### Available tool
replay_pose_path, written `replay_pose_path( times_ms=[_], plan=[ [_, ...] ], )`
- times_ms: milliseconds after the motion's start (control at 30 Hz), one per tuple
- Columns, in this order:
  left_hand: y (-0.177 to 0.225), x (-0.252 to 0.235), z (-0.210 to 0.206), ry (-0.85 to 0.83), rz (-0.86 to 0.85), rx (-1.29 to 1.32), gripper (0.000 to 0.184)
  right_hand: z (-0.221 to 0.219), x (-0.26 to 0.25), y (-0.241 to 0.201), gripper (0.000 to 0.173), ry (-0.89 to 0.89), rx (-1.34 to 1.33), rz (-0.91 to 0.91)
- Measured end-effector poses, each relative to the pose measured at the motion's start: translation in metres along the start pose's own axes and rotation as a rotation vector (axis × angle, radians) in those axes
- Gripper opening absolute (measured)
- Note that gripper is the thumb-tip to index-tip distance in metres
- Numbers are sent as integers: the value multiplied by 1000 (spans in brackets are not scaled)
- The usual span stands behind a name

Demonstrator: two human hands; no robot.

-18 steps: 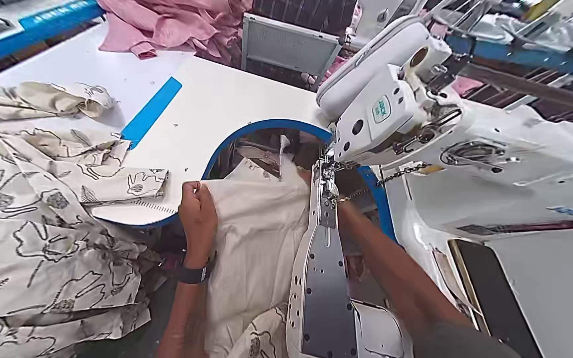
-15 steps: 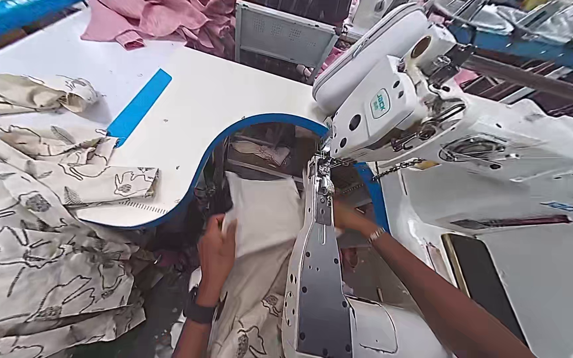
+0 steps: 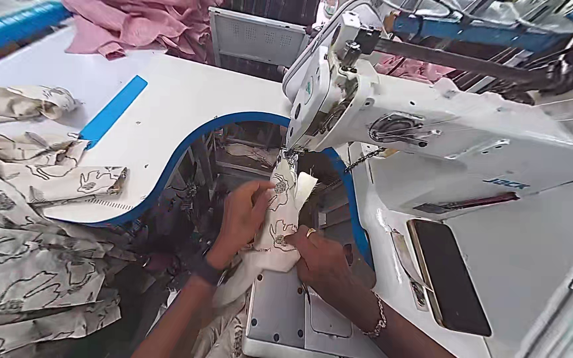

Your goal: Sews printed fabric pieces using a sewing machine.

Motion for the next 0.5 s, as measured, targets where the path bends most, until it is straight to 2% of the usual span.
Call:
replay_pose_path(
  times_ms=[33, 67, 100, 133, 167, 200, 233, 300, 333, 367, 433, 500],
  plan=[
    [1, -13, -3, 75, -2, -166, 27, 0, 0, 5, 18, -15, -38, -68],
    [3, -22, -13, 73, 34, -289, 37, 1, 0, 15, 29, -44, -85, -184],
    [4, -27, -25, 33, 97, -375, 49, 0, 1, 36, 43, -115, -126, -346],
    [1, -26, -36, -31, 177, -412, 59, -2, 7, 63, 48, -247, -168, -526],
    [-3, -24, -40, -83, 237, -407, 65, -4, 11, 90, 42, -363, -218, -686],
    [-6, -21, -39, -104, 267, -392, 71, -4, 12, 109, 33, -383, -232, -755],
    [-6, -20, -37, -77, 261, -375, 79, -1, 8, 117, 29, -357, -203, -747],
    [-1, -20, -31, 60, 174, -339, 95, 10, -11, 108, 25, -228, -143, -601],
    [3, -18, -29, 121, 107, -339, 90, 12, -18, 99, 23, -160, -139, -519],
    [5, -17, -28, 141, 49, -348, 77, 13, -23, 92, 22, -93, -145, -445],
    [8, -8, -33, 108, -40, -422, 53, 8, -19, 84, 20, 4, -185, -342],
    [9, -4, -37, 58, -72, -479, 41, 4, -14, 85, 18, 9, -247, -285]
  ],
)
Point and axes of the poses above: each hand's wrist, its own x-axis away from the middle knuckle, its own z-axis out of the back of the hand, y = z × x, the point moved 9 cm from there along -x, towards the middle knuckle, and after that the axes turned 14 degrees about -y, right-handed, at the moved point
